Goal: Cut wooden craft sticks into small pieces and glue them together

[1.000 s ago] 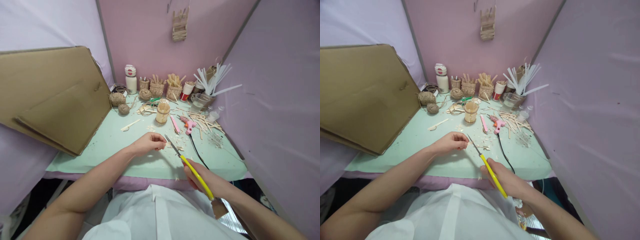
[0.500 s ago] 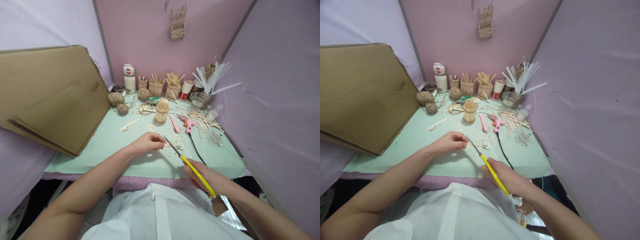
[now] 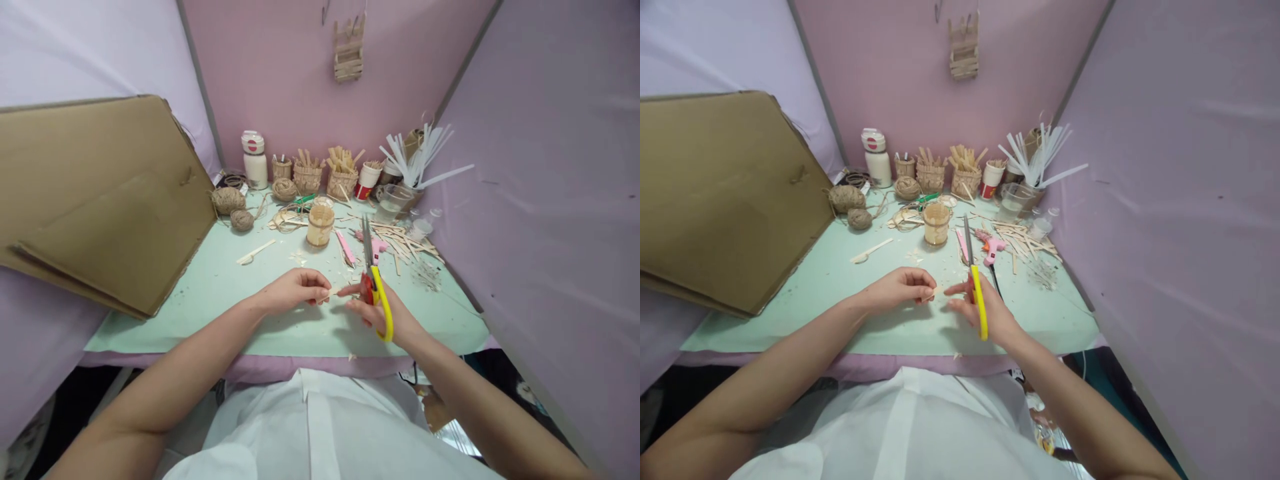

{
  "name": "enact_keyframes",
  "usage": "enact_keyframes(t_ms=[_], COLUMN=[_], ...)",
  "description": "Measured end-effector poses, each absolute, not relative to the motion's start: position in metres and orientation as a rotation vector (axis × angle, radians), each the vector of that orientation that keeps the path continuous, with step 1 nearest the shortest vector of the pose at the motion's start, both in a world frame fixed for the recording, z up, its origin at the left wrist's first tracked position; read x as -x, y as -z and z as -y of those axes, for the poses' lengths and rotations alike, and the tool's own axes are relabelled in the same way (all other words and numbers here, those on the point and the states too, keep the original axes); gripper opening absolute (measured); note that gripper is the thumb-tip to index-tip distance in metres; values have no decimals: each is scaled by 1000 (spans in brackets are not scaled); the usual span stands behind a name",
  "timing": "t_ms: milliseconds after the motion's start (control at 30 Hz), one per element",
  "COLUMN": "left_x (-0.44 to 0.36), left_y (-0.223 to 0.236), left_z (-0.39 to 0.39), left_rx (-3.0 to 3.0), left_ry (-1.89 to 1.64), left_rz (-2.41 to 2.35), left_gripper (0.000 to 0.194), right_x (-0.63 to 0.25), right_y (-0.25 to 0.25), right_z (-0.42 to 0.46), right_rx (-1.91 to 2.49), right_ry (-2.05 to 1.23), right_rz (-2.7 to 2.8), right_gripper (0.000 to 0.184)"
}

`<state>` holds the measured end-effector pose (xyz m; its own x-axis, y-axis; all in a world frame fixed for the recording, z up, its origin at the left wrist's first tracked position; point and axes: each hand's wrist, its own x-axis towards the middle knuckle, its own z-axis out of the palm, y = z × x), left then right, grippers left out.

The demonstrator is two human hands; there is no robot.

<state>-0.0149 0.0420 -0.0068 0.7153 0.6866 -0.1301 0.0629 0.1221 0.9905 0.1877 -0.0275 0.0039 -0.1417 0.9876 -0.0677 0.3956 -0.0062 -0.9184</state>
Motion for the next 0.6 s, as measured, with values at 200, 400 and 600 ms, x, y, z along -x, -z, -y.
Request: enact_keyframes(t_ms=[200,400,600], left_x=[17,15,3], left_y=[8,5,-6], left_z=[-41,-40,-37], left_rx=[-1171,-1207,-1607], left_ry=[-420,-444,-586], left_rz=[-553,-584,-755], left_gripper=[29,36,27], right_x=[-167,-165,-169], right_y=[0,-4,-6], right_z=[13,11,10], right_rx=[1185,1226,1351], right_ry=[-1073,-1073,-1042], right_rz=[1544,1422,1408], right_gripper=[22,36,44])
